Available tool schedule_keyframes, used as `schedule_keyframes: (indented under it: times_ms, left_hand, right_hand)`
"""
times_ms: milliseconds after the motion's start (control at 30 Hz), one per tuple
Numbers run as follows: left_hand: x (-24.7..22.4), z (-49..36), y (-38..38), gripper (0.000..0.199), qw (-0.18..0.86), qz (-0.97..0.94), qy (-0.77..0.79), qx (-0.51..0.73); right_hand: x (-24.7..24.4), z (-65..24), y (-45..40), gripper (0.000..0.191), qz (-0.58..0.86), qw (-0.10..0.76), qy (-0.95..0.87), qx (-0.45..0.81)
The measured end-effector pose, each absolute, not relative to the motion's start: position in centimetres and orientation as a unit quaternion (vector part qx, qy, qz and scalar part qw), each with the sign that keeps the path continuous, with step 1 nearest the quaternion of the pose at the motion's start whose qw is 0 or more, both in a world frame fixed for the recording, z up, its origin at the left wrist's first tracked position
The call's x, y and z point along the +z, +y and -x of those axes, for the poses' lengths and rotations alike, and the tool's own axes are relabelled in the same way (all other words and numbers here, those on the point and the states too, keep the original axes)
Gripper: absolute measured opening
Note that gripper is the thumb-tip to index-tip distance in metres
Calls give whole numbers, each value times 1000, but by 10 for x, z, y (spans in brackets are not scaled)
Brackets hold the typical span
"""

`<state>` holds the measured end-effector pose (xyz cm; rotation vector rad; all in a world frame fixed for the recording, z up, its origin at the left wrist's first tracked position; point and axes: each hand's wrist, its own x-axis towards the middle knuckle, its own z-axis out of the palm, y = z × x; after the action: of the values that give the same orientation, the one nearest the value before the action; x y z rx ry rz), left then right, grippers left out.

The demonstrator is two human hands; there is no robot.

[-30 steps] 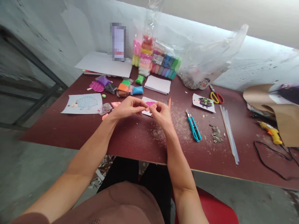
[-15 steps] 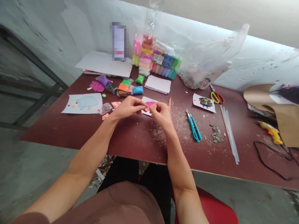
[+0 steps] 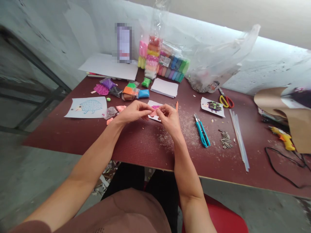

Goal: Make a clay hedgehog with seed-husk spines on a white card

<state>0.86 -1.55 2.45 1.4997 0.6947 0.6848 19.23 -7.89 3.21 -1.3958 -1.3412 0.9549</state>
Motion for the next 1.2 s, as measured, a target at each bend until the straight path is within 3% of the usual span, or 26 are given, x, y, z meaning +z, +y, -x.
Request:
schedule_keyframes:
  times_ms: [433, 667, 800, 1200]
  left_hand:
    - [27, -9, -17, 18, 633, -659, 267, 306]
    - [24, -12, -19, 24, 650, -637, 272, 312]
    - [25, -12, -18, 24, 649, -601, 303, 354]
    - [23, -12, -11, 30, 685, -462, 347, 444]
  right_hand:
    - [37, -188, -81, 37, 553, 476, -556, 398]
    - [38, -182, -83, 24, 573, 477, -571, 345]
    - [35, -184, -82, 21, 577, 516, -556, 302]
    - [28, -174, -85, 26, 574, 490, -615, 227]
